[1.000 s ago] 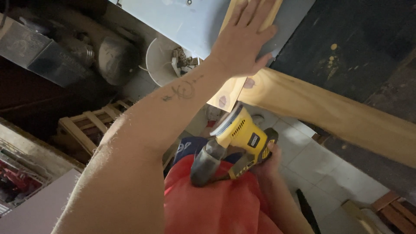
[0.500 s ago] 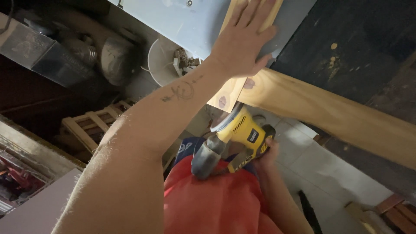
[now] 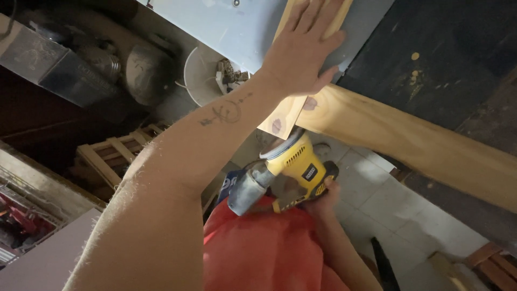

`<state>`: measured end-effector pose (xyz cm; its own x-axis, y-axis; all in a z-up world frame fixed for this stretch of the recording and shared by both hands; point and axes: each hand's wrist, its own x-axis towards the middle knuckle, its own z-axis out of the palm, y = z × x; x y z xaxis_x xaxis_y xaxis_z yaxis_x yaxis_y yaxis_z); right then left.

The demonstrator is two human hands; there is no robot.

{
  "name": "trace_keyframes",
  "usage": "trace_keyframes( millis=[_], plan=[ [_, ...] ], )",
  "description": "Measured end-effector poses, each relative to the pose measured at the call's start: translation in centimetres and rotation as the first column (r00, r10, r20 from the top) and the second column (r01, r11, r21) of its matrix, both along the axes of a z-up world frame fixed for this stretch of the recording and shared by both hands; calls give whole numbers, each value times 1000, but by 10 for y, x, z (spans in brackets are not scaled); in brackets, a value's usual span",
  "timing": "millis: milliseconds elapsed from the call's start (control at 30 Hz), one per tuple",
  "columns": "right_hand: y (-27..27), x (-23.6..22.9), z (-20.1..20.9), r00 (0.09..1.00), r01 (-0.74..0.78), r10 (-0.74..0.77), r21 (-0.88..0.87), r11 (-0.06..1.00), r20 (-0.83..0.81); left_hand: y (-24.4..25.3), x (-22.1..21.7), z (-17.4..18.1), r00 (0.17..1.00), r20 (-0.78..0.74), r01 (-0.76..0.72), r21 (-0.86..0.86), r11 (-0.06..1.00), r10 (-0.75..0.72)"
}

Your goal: Sanding the surfaces and edges of a wooden frame using an electric orbital sander on a workbench.

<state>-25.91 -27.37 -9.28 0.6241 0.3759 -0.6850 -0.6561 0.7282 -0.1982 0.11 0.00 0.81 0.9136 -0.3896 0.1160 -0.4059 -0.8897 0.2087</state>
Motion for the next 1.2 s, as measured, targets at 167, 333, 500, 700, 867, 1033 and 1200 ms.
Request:
trace_keyframes(
  millis=[167, 333, 500, 700, 867, 1033, 1200],
  plan=[
    [5, -17, 8, 991, -38, 62, -191, 981, 118, -1, 1, -2, 999, -37, -3, -18, 1000, 3],
    [15, -30, 19, 992, -17, 29, -104, 994, 122, -3, 2, 6, 999, -34, -7, -4, 1000, 7],
    [18, -45, 16, 962, 70, 15, -296, 953, 274, -1, 1, -1, 999, -33, 0, -30, 1000, -1],
    [37, -39, 42, 966, -27, 14, 46, 999, 257, -1, 0, -8, 999, 36, -2, -17, 1000, 3],
    [36, -40, 50, 958, -49, 59, -43, 998, 280, 0, 1, -6, 997, 76, 17, -22, 1000, -15],
    [36, -40, 44, 953, -119, 133, -69, 991, 272, -1, 3, -6, 999, 44, 6, -20, 1000, -5],
    [46, -29, 48, 949, -96, 77, 47, 994, 304, -2, 3, 2, 1000, -5, -1, -22, 1000, 1]
  ],
)
